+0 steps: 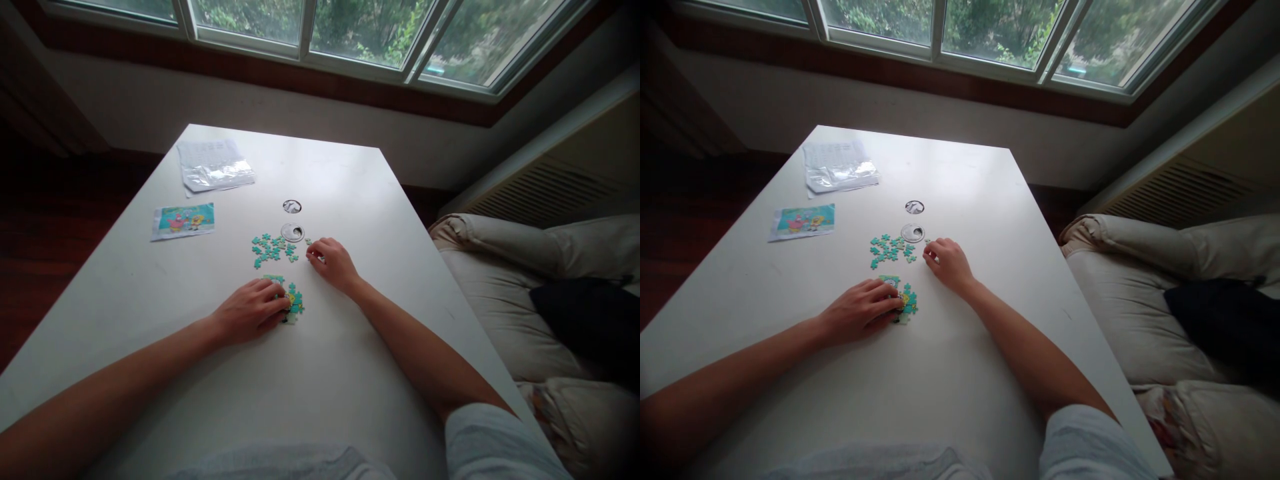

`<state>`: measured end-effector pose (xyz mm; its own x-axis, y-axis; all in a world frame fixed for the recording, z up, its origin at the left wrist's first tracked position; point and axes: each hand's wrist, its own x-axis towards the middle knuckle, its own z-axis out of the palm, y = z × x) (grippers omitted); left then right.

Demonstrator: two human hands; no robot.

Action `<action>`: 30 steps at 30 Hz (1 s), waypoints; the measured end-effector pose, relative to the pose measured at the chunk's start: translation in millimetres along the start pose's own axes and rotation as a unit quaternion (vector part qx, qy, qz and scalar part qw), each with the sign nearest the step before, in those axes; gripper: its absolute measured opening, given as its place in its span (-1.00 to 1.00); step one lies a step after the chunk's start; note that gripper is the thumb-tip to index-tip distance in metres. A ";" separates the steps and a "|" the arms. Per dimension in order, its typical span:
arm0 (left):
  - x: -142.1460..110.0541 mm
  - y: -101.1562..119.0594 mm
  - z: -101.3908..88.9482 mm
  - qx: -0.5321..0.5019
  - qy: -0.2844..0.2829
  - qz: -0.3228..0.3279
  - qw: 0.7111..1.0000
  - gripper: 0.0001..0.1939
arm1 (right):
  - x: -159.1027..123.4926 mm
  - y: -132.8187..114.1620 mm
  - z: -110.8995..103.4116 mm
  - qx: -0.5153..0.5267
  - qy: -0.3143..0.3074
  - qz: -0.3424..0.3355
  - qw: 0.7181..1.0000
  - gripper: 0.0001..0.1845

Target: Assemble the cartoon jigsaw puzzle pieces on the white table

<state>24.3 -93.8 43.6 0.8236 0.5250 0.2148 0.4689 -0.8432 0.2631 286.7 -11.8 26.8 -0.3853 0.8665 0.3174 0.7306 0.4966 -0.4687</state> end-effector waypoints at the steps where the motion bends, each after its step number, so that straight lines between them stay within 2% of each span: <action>1: 0.0 0.3 0.3 0.001 0.001 -0.001 1.000 -0.76 | -0.4 -0.8 1.4 -0.004 -0.004 -0.008 1.000 -0.89; 21: 1.2 0.7 2.1 -0.010 0.003 0.000 1.000 -0.70 | -3.2 -9.1 7.8 -0.065 -0.047 -0.051 0.995 -0.76; 28: 1.1 0.5 2.7 -0.008 -0.002 0.000 1.000 -0.69 | -3.8 -16.0 4.9 -0.075 -0.057 -0.046 0.995 -0.90; 30: 0.9 0.6 2.3 -0.005 -0.001 0.000 1.000 -0.69 | -4.0 -17.2 4.9 -0.077 -0.058 -0.047 0.994 -0.88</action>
<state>26.1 -94.0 41.7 0.8238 0.5251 0.2135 0.4656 -0.8417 0.2735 273.0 -23.6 29.6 -0.5115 0.8215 0.2521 0.7628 0.5692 -0.3070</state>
